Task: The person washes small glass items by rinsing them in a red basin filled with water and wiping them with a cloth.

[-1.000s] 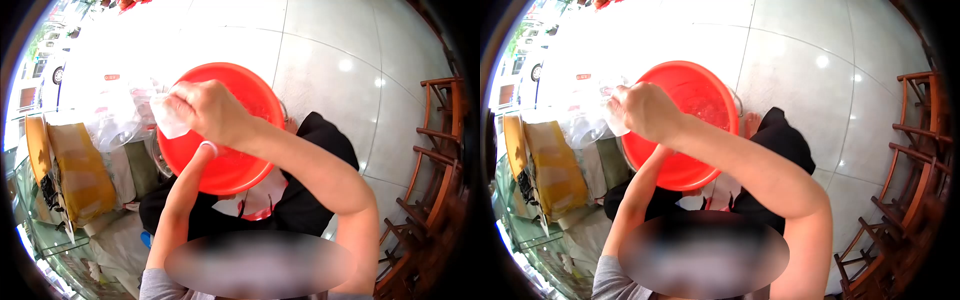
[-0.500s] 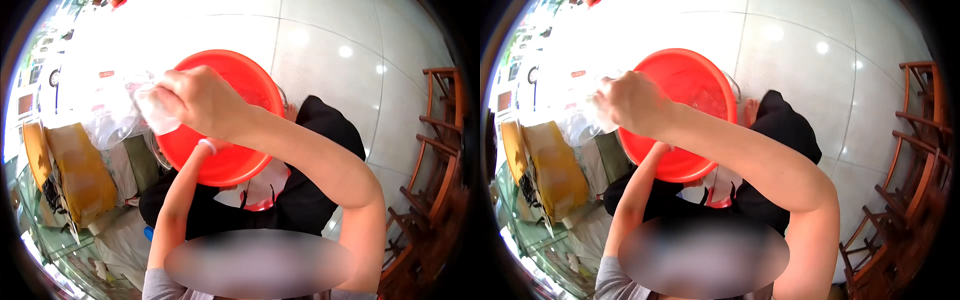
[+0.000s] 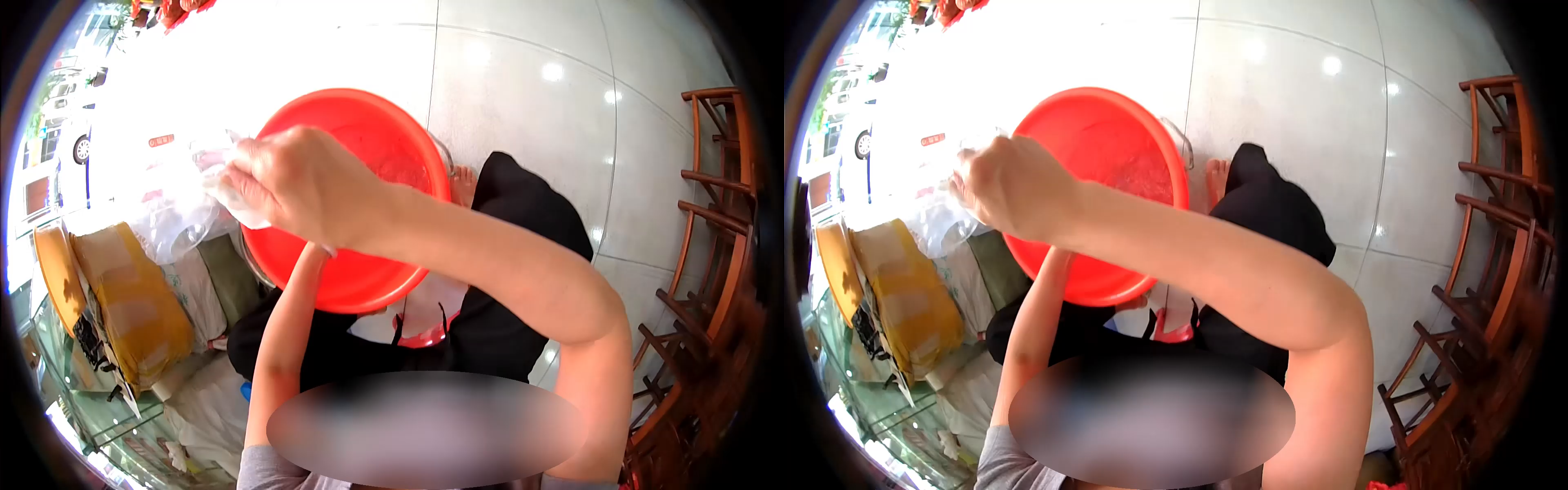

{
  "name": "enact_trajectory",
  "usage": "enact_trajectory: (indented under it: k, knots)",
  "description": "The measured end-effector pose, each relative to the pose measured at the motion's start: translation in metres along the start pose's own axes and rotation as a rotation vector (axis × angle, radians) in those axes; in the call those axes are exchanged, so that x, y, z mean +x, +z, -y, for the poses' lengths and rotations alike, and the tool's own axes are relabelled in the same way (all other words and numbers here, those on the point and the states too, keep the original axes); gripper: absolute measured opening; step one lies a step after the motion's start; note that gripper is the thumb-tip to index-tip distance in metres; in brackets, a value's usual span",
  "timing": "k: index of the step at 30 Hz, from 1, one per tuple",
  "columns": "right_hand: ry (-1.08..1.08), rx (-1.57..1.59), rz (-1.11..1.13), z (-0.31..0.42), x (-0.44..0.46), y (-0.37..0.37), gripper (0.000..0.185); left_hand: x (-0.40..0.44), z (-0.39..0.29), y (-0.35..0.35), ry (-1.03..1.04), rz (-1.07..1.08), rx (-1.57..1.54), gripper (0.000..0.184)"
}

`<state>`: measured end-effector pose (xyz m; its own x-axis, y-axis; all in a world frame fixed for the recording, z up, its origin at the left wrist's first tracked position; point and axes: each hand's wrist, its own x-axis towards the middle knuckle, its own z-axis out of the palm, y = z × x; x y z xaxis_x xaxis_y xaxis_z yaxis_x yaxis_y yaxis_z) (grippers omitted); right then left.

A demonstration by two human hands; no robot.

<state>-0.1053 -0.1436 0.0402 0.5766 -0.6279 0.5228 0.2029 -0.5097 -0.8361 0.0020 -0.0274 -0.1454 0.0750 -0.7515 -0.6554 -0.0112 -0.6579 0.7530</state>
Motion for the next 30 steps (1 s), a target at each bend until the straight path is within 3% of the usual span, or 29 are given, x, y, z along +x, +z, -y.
enact_trajectory:
  k: [11,12,15,16,17,21,23,25,26,30]
  knots:
    - [-0.039,0.013,-0.006,0.001,-0.002,-0.002,0.017,-0.008,-0.033,0.001,0.076,0.111,-0.274,0.024]
    - [-0.038,0.015,-0.007,0.001,-0.002,-0.001,0.017,-0.005,-0.025,0.001,0.061,0.093,-0.220,0.024]
    - [-0.057,0.041,-0.008,0.004,0.001,0.004,0.017,0.013,0.035,0.000,-0.103,-0.030,0.392,0.025]
    - [-0.151,0.000,-0.025,0.003,0.001,0.005,0.017,0.010,0.038,0.002,-0.099,-0.053,0.389,0.025]
    - [-0.241,-0.056,-0.055,-0.001,-0.001,0.004,0.017,0.006,0.041,0.000,-0.068,-0.065,0.323,0.025]
    - [-0.087,0.026,-0.023,0.006,0.001,-0.004,0.017,-0.015,-0.020,-0.006,0.062,0.046,-0.200,0.026]
    - [-0.072,0.041,-0.021,-0.003,-0.002,0.010,0.017,-0.007,-0.011,-0.011,0.029,0.007,-0.056,0.026]
    - [0.006,0.027,0.018,0.003,0.001,0.009,0.017,0.011,0.026,-0.013,-0.092,-0.066,0.353,0.027]
    - [-0.029,-0.027,0.048,0.009,0.001,0.004,0.016,0.016,0.039,-0.017,-0.106,-0.087,0.402,0.027]
    - [0.015,0.012,0.033,-0.006,0.001,0.006,0.014,-0.010,-0.016,-0.022,0.044,-0.032,-0.111,0.028]
